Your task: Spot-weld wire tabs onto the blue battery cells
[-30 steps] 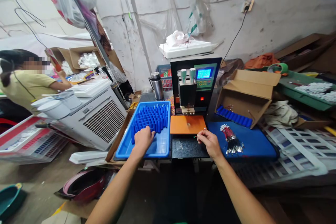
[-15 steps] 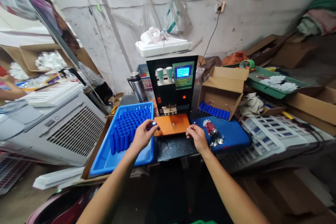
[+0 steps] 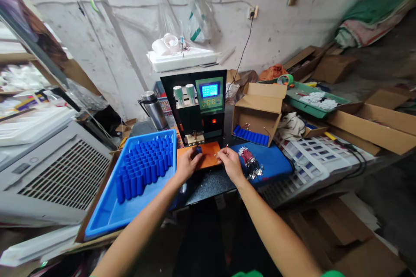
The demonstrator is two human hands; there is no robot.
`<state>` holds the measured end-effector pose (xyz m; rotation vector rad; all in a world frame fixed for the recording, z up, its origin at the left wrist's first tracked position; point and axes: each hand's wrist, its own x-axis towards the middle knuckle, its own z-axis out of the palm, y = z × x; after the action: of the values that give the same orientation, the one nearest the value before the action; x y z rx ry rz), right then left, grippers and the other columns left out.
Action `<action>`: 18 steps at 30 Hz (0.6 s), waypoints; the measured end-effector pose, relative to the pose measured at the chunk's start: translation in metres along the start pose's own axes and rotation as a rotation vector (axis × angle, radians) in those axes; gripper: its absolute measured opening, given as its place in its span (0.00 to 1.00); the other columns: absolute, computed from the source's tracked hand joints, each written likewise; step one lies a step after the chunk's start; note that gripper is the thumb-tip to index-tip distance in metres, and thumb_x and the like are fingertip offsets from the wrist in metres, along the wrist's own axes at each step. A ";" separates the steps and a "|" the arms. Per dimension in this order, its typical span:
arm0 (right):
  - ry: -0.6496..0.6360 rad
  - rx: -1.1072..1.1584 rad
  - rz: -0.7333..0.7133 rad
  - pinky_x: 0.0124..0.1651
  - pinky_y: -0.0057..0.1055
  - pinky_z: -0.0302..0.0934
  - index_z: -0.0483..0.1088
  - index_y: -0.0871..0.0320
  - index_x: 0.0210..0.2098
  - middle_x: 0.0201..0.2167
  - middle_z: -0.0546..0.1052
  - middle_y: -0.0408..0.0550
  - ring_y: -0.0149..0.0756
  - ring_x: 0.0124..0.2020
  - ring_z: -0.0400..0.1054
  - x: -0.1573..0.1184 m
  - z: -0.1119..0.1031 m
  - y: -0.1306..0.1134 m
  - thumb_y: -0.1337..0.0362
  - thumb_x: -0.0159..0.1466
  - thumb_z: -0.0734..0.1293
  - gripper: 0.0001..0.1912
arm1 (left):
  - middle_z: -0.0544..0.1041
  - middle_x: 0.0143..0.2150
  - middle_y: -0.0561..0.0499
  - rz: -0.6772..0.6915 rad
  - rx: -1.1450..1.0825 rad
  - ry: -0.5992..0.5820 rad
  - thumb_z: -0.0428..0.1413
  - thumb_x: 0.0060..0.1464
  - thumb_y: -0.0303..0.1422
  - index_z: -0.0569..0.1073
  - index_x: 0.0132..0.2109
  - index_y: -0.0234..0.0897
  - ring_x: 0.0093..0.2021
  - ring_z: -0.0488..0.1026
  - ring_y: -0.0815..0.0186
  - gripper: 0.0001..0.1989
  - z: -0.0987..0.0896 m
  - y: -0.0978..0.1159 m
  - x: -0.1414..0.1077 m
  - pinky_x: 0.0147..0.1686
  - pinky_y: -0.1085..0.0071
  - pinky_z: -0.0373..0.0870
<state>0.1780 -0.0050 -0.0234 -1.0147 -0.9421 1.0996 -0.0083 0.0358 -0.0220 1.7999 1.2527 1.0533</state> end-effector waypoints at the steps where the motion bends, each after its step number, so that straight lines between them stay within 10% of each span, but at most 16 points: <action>1: -0.002 0.009 0.005 0.29 0.27 0.63 0.69 0.57 0.26 0.24 0.73 0.43 0.32 0.26 0.67 0.004 0.005 0.000 0.57 0.54 0.68 0.10 | 0.79 0.42 0.46 0.008 -0.004 -0.004 0.55 0.54 0.42 0.74 0.46 0.34 0.42 0.75 0.59 0.18 0.001 0.000 0.000 0.47 0.62 0.71; 18: -0.056 -0.134 -0.020 0.30 0.28 0.63 0.72 0.56 0.25 0.24 0.76 0.44 0.35 0.28 0.69 0.046 0.056 0.026 0.58 0.54 0.66 0.08 | 0.78 0.53 0.43 0.091 -0.048 0.033 0.54 0.57 0.37 0.72 0.53 0.34 0.52 0.75 0.58 0.19 0.004 -0.007 0.000 0.56 0.59 0.68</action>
<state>0.1280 0.0526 -0.0292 -1.0849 -1.0806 1.0643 -0.0075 0.0376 -0.0300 1.8241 1.1641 1.1587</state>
